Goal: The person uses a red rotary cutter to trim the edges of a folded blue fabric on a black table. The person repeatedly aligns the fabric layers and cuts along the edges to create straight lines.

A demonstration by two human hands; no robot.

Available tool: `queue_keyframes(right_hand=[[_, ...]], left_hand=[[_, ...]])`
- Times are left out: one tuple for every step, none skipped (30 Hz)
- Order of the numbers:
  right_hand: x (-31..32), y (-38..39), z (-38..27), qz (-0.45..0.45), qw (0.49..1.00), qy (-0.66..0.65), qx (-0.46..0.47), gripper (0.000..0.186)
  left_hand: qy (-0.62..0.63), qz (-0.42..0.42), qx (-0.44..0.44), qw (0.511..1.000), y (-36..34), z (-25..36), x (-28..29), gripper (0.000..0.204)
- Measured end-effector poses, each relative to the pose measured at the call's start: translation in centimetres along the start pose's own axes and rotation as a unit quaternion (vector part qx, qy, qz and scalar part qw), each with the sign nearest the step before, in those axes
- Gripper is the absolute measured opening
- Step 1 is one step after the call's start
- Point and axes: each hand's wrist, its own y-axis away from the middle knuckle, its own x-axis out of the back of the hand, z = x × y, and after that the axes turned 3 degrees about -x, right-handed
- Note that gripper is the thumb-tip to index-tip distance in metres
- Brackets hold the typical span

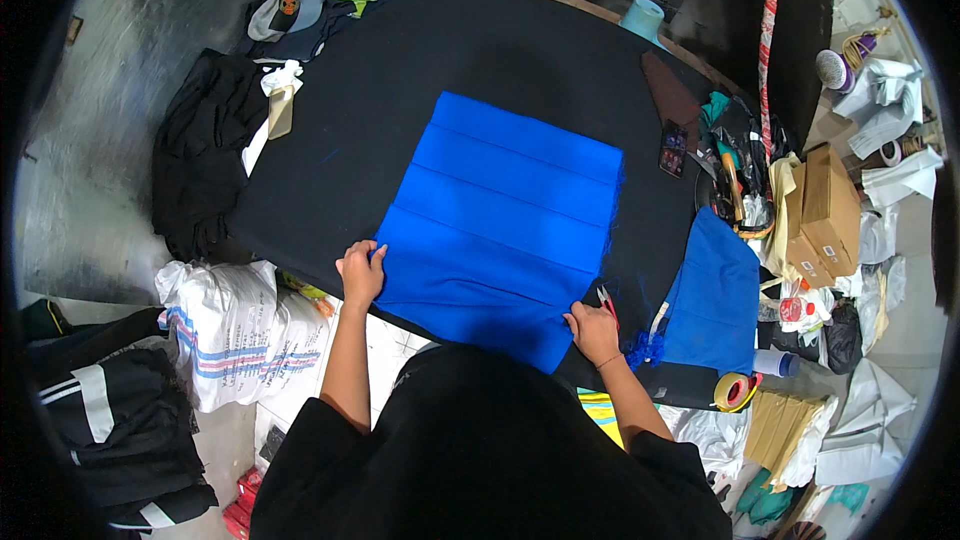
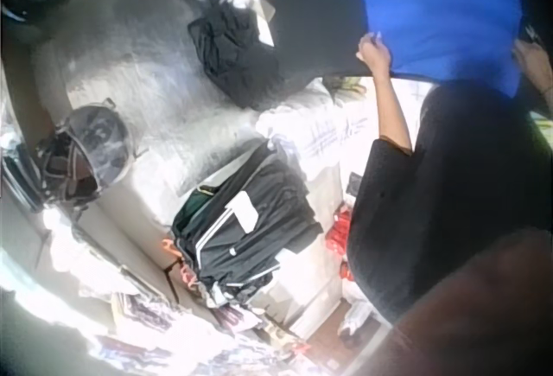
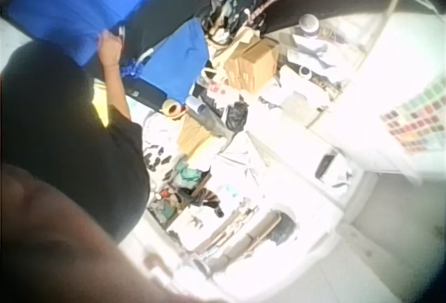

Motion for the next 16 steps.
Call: queue_keyframes(right_hand=[[0.0,0.1,0.1,0.003,1.000,-0.002,-0.003,0.029],[0.0,0.2,0.2,0.006,1.000,-0.003,-0.005,0.029],[0.0,0.1,0.2,0.006,1.000,-0.003,-0.005,0.029],[0.0,0.1,0.1,0.006,1.000,-0.002,-0.004,0.030],[0.0,0.0,0.1,0.006,1.000,-0.002,-0.004,0.030],[-0.1,0.0,0.0,0.004,1.000,0.003,-0.006,0.030],[-0.1,0.0,0.0,0.001,1.000,0.008,-0.007,0.029],[0.0,0.0,0.0,-0.001,1.000,0.014,-0.009,0.029],[0.0,0.0,-0.1,0.003,1.000,0.008,-0.009,0.029],[0.1,-0.1,-0.1,0.007,1.000,0.003,-0.009,0.029],[0.1,-0.1,-0.2,0.011,1.000,-0.002,-0.010,0.029],[0.2,-0.1,-0.2,0.006,1.000,0.001,-0.010,0.029],[0.2,-0.1,-0.2,0.002,1.000,0.004,-0.010,0.028],[0.1,-0.1,-0.2,-0.003,1.000,0.007,-0.011,0.028],[0.1,-0.1,-0.1,-0.006,1.000,0.006,-0.012,0.028],[0.1,-0.1,-0.1,-0.009,1.000,0.005,-0.014,0.027]], left_hand=[[-0.001,-0.017,0.019,1.000,-0.2,0.7,0.6,0.029],[-0.002,-0.033,0.038,0.999,-0.4,1.5,0.9,0.029],[-0.016,-0.025,0.033,0.999,-0.4,1.4,0.8,0.028],[-0.031,-0.017,0.029,0.999,-0.2,1.5,0.7,0.027],[-0.045,-0.009,0.025,0.999,-0.1,1.4,0.6,0.027],[-0.024,-0.033,0.034,0.999,-0.2,1.8,0.8,0.027],[-0.004,-0.057,0.045,0.997,-0.2,2.0,1.2,0.027],[0.017,-0.081,0.055,0.995,-0.2,2.3,1.6,0.027],[0.028,-0.093,0.054,0.994,-0.3,2.6,2.2,0.027],[0.039,-0.105,0.052,0.992,-0.4,3.2,2.9,0.028],[0.051,-0.117,0.051,0.990,-0.6,3.5,3.3,0.028],[0.048,-0.106,0.065,0.991,-0.7,3.1,3.3,0.028],[0.045,-0.095,0.078,0.991,-1.0,2.6,3.3,0.029],[0.042,-0.085,0.091,0.991,-1.1,2.1,3.4,0.030],[0.050,-0.094,0.118,0.987,-1.2,2.0,3.4,0.029],[0.057,-0.104,0.144,0.982,-1.3,1.9,3.5,0.029]])
